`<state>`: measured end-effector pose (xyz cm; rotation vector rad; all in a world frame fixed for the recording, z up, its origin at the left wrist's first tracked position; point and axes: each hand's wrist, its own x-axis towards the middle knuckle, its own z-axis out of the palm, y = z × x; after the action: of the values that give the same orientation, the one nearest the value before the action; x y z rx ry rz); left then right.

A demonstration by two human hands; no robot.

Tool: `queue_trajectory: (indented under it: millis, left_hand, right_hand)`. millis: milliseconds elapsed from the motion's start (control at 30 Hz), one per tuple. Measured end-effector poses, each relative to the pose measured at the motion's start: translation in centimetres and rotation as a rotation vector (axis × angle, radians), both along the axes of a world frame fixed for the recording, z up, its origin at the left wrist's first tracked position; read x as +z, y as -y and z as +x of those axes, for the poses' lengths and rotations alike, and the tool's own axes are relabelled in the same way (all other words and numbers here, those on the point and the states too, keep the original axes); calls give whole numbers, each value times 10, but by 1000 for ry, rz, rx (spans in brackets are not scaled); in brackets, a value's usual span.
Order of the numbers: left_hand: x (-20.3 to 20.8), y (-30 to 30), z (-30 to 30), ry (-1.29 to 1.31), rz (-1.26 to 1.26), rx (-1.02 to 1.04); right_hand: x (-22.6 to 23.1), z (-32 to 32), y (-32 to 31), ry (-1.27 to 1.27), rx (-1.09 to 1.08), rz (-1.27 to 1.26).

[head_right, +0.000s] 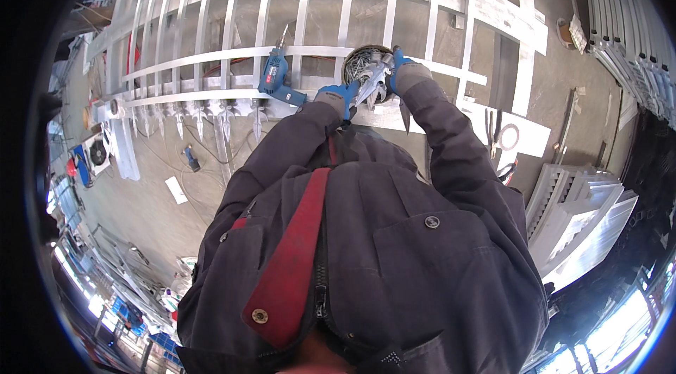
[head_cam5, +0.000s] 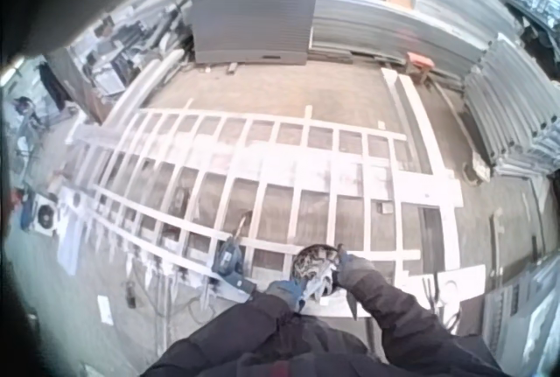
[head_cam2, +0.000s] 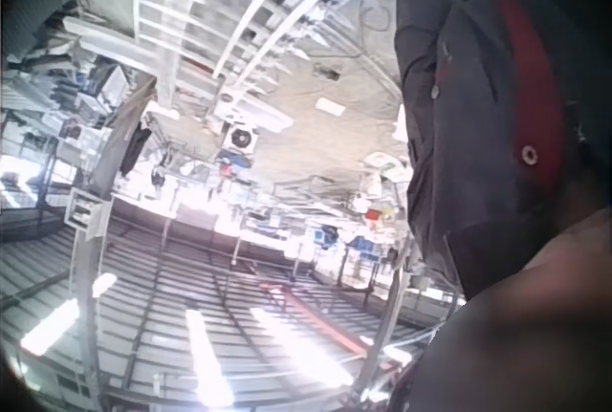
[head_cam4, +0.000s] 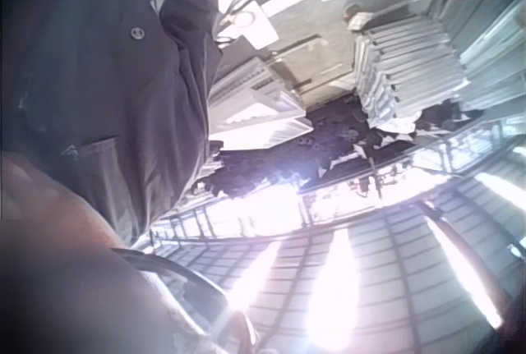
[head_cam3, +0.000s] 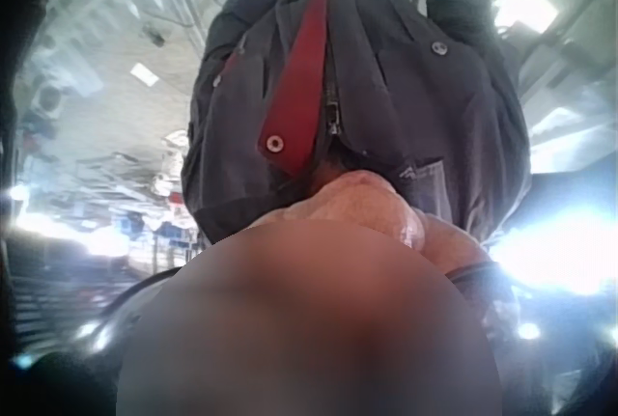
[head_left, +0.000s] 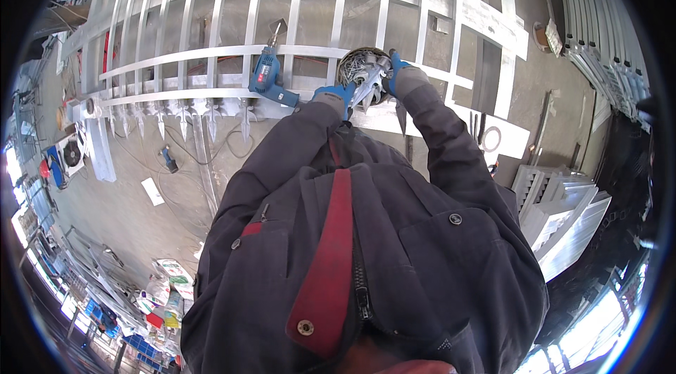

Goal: The person pours screws from a bag into a metal bowl, then uses a cordless drill to fasten screws into a white metal frame. The person repeatedly picks screws from the bowl and drives them into the frame at multiple points.

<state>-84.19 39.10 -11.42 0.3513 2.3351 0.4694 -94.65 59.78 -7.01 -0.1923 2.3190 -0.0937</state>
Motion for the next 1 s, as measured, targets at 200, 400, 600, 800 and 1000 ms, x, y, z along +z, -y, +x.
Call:
queue_trajectory:
  millis: [200,400,600,800,1000]
  left_hand:
    - [18,4,4,152,59,-11]
    - [-10,43,30,37,237,268]
    - [-3,34,36,547,1306,1050]
    - [-20,69,23,735,953,1159]
    - [-26,161,71,400,1474,1502]
  right_hand:
    - [2,-3,-29,-239,-198,-275]
    - [-23,-1,-30,-290,-684,-895]
    - [-40,40,48,-280,-794,-1040]
    - [-31,49,9,-346,-827,-983]
    - [-80,62,-47,-22,-554,-344]
